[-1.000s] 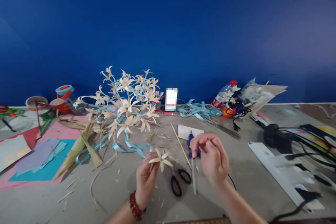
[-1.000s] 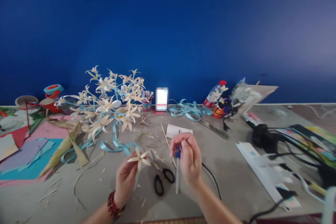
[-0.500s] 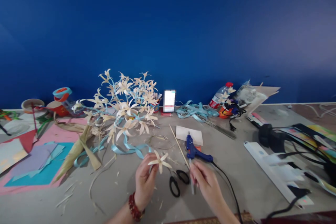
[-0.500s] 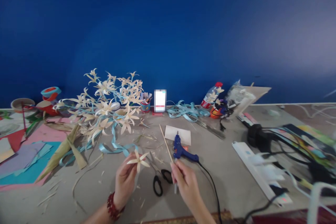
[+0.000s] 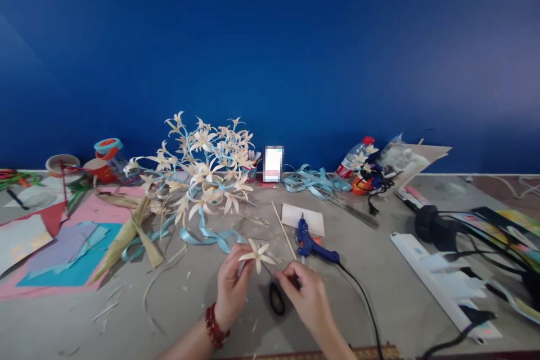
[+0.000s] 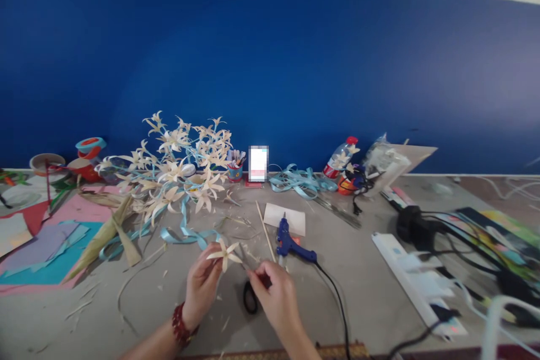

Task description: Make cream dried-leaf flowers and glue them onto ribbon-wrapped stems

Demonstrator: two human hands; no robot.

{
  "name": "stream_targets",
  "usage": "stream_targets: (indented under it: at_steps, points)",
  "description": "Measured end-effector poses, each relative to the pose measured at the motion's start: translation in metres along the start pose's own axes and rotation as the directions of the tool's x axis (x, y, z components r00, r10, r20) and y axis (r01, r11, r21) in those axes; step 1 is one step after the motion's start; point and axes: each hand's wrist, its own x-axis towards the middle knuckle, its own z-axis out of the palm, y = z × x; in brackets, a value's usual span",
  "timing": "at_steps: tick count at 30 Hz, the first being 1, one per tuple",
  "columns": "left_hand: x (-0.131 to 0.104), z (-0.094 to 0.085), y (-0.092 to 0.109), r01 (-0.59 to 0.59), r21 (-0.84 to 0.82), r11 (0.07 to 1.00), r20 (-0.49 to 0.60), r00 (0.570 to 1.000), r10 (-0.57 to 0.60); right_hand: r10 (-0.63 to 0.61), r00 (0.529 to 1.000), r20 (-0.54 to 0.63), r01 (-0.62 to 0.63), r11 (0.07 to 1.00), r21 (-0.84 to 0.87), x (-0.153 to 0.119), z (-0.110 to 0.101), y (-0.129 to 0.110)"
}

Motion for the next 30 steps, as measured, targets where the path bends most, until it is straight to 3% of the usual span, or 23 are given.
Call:
stream_targets:
  at_steps: [6, 12, 14, 20, 24, 27, 30]
  points:
    - [0.003, 0.001, 0.014, 0.076, 0.023, 0.997, -0.030, 0.997, -0.075, -0.184, 0.983, 0.006, 0.183, 0.977, 0.106, 0.006, -0.008, -0.006]
    - [0.004, -0.002, 0.049, 0.083, 0.013, 0.996, 0.129, 0.988, -0.084, -0.177, 0.984, -0.023, 0.177, 0.963, 0.205, -0.005, -0.008, -0.005]
    - [0.002, -0.005, 0.054, 0.141, 0.001, 0.990, 0.153, 0.978, -0.139, -0.184, 0.983, -0.014, 0.183, 0.965, 0.186, -0.006, -0.008, -0.006]
    - [-0.009, -0.017, 0.040, 0.433, -0.132, 0.891, 0.091, 0.901, -0.424, -0.190, 0.980, 0.066, 0.183, 0.979, 0.090, -0.008, -0.001, -0.007]
    - [-0.016, -0.021, 0.032, 0.484, -0.187, 0.855, 0.016, 0.872, -0.490, -0.193, 0.980, -0.053, 0.193, 0.981, 0.000, -0.007, 0.000, -0.007]
    - [-0.020, -0.029, 0.023, 0.479, -0.200, 0.855, -0.057, 0.865, -0.498, -0.226, 0.974, -0.032, 0.225, 0.974, -0.026, -0.002, -0.003, -0.006]
    - [-0.024, -0.045, 0.010, 0.479, -0.221, 0.850, -0.213, 0.827, -0.521, -0.133, 0.991, -0.005, 0.133, 0.991, -0.030, 0.003, -0.003, -0.006]
